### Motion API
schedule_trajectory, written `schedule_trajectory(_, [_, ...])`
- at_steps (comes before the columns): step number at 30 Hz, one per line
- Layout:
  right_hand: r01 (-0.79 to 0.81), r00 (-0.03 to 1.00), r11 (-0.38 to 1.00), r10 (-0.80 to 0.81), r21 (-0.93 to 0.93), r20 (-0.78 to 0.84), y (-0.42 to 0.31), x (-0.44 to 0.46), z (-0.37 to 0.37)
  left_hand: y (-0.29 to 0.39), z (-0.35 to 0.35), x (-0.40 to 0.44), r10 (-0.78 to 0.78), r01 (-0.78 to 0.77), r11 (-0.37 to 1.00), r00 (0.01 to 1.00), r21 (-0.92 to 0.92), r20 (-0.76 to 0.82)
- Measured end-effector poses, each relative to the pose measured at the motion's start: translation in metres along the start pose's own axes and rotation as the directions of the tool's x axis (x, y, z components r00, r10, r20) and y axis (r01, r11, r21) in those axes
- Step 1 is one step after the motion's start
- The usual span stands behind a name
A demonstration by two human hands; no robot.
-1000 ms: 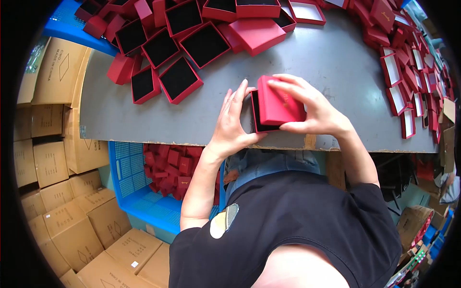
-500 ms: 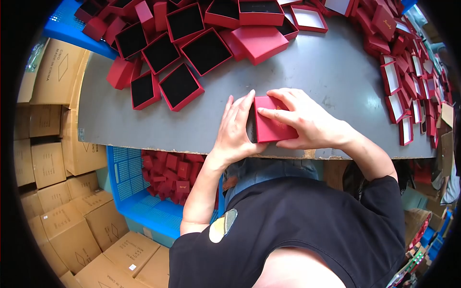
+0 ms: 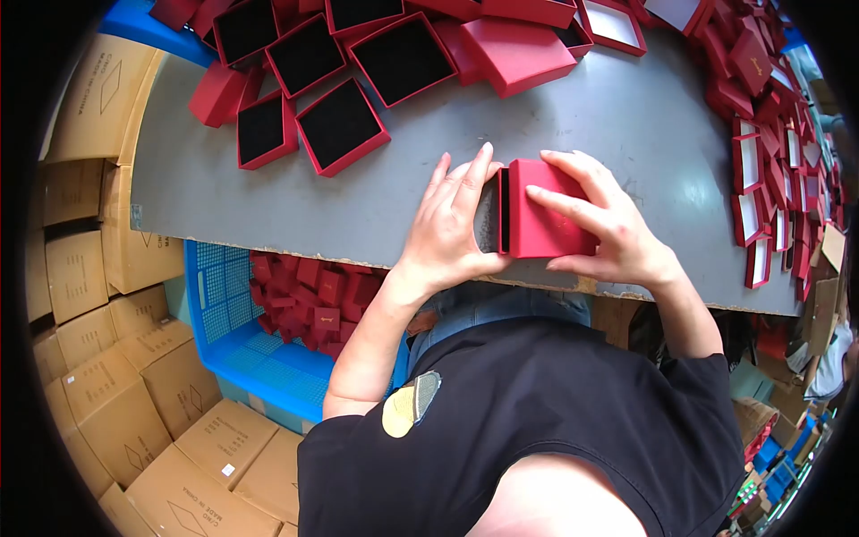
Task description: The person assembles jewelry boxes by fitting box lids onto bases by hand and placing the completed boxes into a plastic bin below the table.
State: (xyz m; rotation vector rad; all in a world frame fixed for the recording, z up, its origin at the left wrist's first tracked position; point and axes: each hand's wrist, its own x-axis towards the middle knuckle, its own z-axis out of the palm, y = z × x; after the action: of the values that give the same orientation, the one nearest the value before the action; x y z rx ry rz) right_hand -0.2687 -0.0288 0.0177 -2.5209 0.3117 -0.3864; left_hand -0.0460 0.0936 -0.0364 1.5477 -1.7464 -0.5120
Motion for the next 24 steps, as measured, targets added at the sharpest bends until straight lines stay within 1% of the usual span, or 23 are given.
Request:
schedule_trajectory(4, [0.03,0.999,0.996,-0.028,-0.087,0.021,-0.007,0.009,0.01,-0.001,0.001,-0.002,-0.019,0.019,1.0,1.0,-0.019,0.015])
schedule_trajectory(7, [0.02,0.999,0.993,-0.014,-0.114,0.053,-0.005,0.011,0.012,-0.004,0.002,-0.001,0.043,-0.042,0.998,0.999,0.039,-0.025])
schedule_trajectory(8, [0.007,0.998,0.993,0.001,-0.118,0.069,-0.005,0.012,0.014,-0.006,0.002,-0.001,0.04,-0.04,0.999,0.999,0.034,-0.003])
schedule_trajectory(10, [-0.018,0.996,0.99,0.03,-0.14,0.086,-0.005,0.011,0.019,-0.007,0.003,-0.003,0.032,-0.033,0.999,0.999,0.02,0.04])
schedule_trajectory(12, [-0.04,0.995,0.983,0.056,-0.18,0.083,-0.008,0.009,0.022,0.0,-0.006,-0.003,0.07,-0.068,0.997,0.996,-0.032,0.061])
schedule_trajectory(14, [-0.013,0.994,0.974,0.038,-0.226,0.103,-0.007,0.009,0.022,0.003,-0.01,0.004,0.127,-0.124,0.992,0.99,-0.037,0.063])
schedule_trajectory(15, [0.0,0.995,0.97,0.025,-0.242,0.1,-0.006,0.008,0.022,0.002,-0.006,0.006,0.137,-0.132,0.988,0.989,-0.08,0.058])
schedule_trajectory(17, [0.0,0.998,0.985,0.012,-0.171,0.068,-0.005,0.006,0.02,0.0,0.005,0.01,0.155,-0.147,0.976,0.987,-0.161,0.041])
schedule_trajectory(18, [0.006,0.999,0.991,0.002,-0.133,0.054,-0.004,0.006,0.018,0.005,-0.001,0.011,0.142,-0.134,0.977,0.989,-0.165,0.038])
schedule_trajectory(21, [0.038,0.98,0.997,-0.05,-0.063,-0.191,0.02,0.013,-0.009,0.017,-0.035,-0.016,-0.008,0.01,1.0,0.996,-0.021,0.091])
schedule_trajectory(22, [0.062,0.942,0.986,-0.108,-0.152,-0.319,0.043,0.018,-0.02,0.024,-0.055,-0.031,-0.122,0.117,0.992,0.983,0.038,0.138])
schedule_trajectory(23, [-0.02,0.895,0.981,-0.068,-0.192,-0.441,0.065,0.022,-0.029,0.029,-0.077,-0.048,-0.234,0.218,0.97,0.956,0.105,0.179])
schedule_trajectory(24, [-0.124,0.869,0.957,-0.023,-0.263,-0.494,0.09,0.025,-0.041,0.029,-0.098,-0.068,-0.316,0.272,0.938,0.925,0.216,0.211])
